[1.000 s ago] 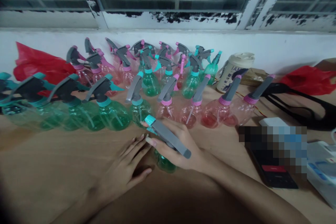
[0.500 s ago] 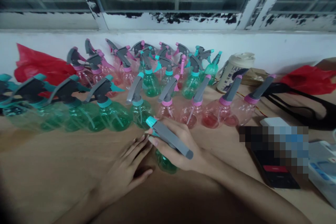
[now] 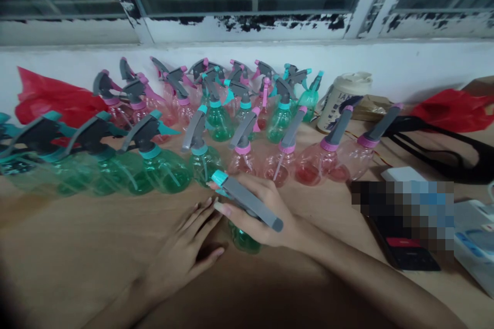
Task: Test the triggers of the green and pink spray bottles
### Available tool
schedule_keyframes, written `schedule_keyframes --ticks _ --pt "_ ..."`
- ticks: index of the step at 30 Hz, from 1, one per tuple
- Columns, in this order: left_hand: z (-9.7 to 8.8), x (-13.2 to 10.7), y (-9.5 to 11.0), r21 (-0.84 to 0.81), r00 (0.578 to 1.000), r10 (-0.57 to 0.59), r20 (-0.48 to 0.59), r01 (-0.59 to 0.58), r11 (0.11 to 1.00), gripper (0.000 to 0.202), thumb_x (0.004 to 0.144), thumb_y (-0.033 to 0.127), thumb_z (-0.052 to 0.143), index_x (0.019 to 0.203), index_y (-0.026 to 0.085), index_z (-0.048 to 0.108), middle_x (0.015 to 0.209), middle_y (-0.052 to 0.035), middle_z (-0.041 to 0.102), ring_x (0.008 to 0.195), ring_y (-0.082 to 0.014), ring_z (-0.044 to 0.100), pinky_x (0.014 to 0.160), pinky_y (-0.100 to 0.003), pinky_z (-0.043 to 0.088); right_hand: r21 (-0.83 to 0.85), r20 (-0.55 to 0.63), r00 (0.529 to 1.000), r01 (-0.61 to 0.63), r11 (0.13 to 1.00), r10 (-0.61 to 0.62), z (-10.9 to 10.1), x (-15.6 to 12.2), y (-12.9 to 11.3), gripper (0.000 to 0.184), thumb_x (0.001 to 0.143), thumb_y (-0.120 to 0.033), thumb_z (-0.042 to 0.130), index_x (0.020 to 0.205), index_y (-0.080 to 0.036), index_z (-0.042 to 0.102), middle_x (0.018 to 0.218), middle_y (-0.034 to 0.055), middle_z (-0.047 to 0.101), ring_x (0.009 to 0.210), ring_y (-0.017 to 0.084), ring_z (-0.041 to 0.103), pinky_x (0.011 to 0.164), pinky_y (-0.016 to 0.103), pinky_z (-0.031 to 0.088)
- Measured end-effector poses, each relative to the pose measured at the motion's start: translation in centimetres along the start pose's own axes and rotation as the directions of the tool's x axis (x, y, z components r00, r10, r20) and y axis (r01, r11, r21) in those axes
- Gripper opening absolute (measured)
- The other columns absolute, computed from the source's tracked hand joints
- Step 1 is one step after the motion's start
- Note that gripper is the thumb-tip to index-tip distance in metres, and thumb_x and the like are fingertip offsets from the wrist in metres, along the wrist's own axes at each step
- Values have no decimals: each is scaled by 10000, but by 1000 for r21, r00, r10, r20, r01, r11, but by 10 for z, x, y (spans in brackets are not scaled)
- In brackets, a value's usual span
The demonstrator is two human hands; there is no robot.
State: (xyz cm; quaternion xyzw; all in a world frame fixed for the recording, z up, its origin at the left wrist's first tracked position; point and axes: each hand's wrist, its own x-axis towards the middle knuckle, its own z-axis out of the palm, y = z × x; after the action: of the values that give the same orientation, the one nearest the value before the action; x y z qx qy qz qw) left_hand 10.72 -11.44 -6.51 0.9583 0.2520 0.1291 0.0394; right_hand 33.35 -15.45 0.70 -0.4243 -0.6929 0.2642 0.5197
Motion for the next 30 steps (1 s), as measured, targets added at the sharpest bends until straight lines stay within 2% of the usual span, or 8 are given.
schedule_keyframes --ticks 7,10,14,17,22,26,28,30 --pt "-2 1 1 27 1000 8 19 -9 1000 597 908 423 540 1414 139 396 1498 -159 400 1383 -308 363 1097 -499 374 -29 3 1000 -6 1000 6 0 -2 1 319 879 -310 591 1187 -239 637 886 44 690 1031 254 644 877 389 529" --pt "-2 1 1 39 1000 2 28 -3 999 600 912 435 535 1417 145 390 1506 -154 387 1385 -306 362 1096 -497 374 -24 14 1000 -14 1000 14 0 -1 0 317 885 -318 579 1191 -249 623 875 47 684 938 245 665 831 384 546" --pt "-1 1 2 81 999 20 39 -23 996 612 910 453 534 1407 121 402 1494 -173 400 1374 -310 379 1077 -495 402 -30 22 1000 -13 999 13 0 0 0 219 882 -343 570 1066 -254 648 843 33 663 769 206 648 793 375 548" --pt "-1 2 2 87 999 22 42 -26 996 611 913 447 531 1410 117 399 1498 -173 393 1377 -307 375 1078 -496 402 -34 38 999 -20 999 21 -1 0 0 192 881 -344 561 1019 -244 650 834 35 650 749 199 632 774 367 545" --pt "-2 2 2 60 999 12 48 -15 998 610 917 449 528 1414 122 394 1494 -157 406 1385 -301 362 1092 -497 385 -48 42 999 -24 999 26 -1 0 1 215 876 -273 540 1057 -265 655 794 21 640 708 193 621 720 352 536" --pt "-3 3 2 52 999 15 44 -17 999 597 913 434 537 1406 123 407 1488 -156 416 1380 -302 371 1088 -500 389 -13 57 998 -9 1000 10 -2 0 -1 243 864 -223 554 1079 -270 655 871 15 672 779 183 647 749 340 532" --pt "-3 3 2 55 999 17 45 -20 998 587 911 430 539 1396 121 421 1485 -159 419 1376 -307 378 1082 -504 396 -3 58 998 7 1000 -7 -2 0 -3 196 869 -215 559 1031 -251 664 909 17 688 838 175 660 774 326 529" --pt "-3 2 2 63 999 18 39 -20 998 589 910 427 541 1397 119 419 1490 -162 410 1374 -307 381 1081 -499 397 -13 43 999 16 1000 -15 -3 0 -5 123 877 -229 562 939 -222 668 866 20 691 805 167 666 727 303 528"
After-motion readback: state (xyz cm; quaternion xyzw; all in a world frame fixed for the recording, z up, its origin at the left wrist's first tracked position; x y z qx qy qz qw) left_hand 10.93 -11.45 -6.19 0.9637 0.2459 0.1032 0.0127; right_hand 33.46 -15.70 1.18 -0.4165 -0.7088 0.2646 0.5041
